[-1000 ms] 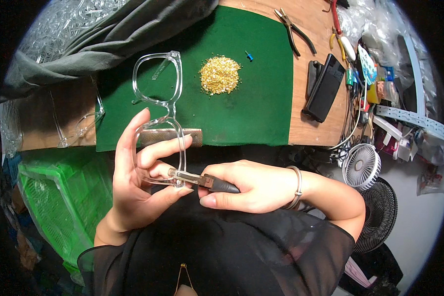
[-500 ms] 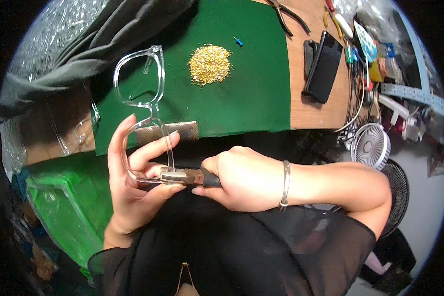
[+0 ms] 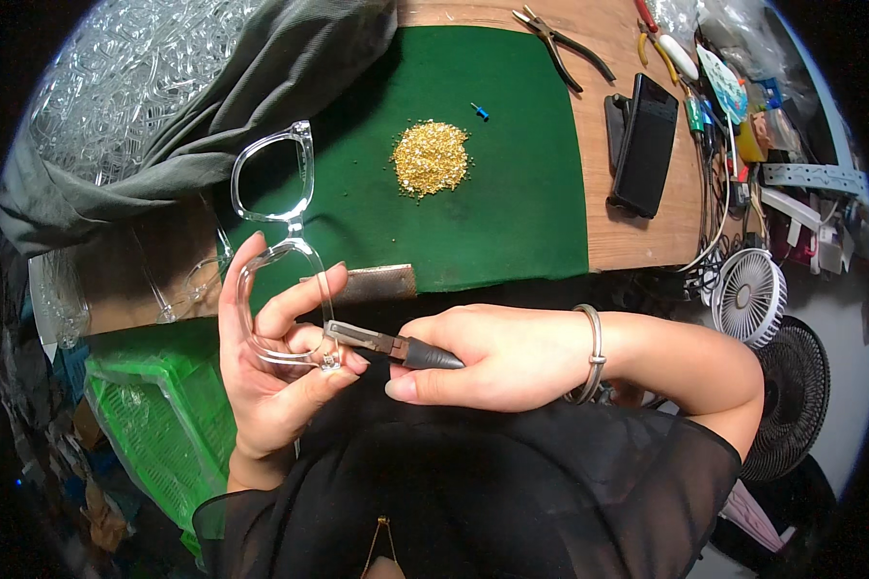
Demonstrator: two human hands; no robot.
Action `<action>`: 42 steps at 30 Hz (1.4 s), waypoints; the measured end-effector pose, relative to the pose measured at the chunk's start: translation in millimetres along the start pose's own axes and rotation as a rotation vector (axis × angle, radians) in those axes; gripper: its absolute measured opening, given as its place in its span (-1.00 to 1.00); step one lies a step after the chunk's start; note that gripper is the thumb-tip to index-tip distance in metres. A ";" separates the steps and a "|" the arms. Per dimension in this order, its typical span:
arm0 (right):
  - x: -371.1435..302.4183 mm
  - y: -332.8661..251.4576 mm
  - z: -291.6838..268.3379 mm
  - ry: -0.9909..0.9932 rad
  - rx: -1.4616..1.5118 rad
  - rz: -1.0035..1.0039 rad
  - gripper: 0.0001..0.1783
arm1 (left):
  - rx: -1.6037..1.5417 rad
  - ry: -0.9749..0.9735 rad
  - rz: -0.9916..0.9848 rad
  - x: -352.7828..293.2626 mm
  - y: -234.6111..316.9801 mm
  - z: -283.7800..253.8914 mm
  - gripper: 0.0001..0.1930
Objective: The person assembles a pair of clear plastic glasses by inserting small gold-colored components into the frame using pliers. The person repeatedly adjusts the frame and components, then places the glasses on the table.
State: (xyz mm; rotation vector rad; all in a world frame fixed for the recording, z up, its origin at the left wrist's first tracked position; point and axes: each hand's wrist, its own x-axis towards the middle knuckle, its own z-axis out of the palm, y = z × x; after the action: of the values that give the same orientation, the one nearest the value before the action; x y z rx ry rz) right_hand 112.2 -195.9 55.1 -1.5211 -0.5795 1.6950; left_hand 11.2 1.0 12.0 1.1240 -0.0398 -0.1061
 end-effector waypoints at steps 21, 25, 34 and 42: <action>-5.2 5.7 -2.6 0.137 -0.282 -0.141 -0.61 | -0.054 0.159 -0.064 7.5 -0.7 14.2 0.00; -3.3 2.2 -1.9 0.165 -0.359 -0.115 -0.65 | -0.071 0.180 -0.095 7.6 0.5 13.9 0.01; 4.5 5.0 1.0 0.288 -0.492 -0.113 -0.69 | -0.058 0.215 -0.079 7.9 -4.4 10.5 0.04; 19.6 48.4 -13.5 0.577 -0.107 -0.299 -0.65 | -0.371 0.175 0.118 8.7 5.3 -10.7 0.15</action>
State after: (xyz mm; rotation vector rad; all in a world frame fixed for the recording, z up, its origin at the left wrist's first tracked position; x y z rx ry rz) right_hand 113.7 -211.6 3.5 -1.7948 -0.5541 0.9496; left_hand 21.1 12.0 12.0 0.7543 0.0672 0.0880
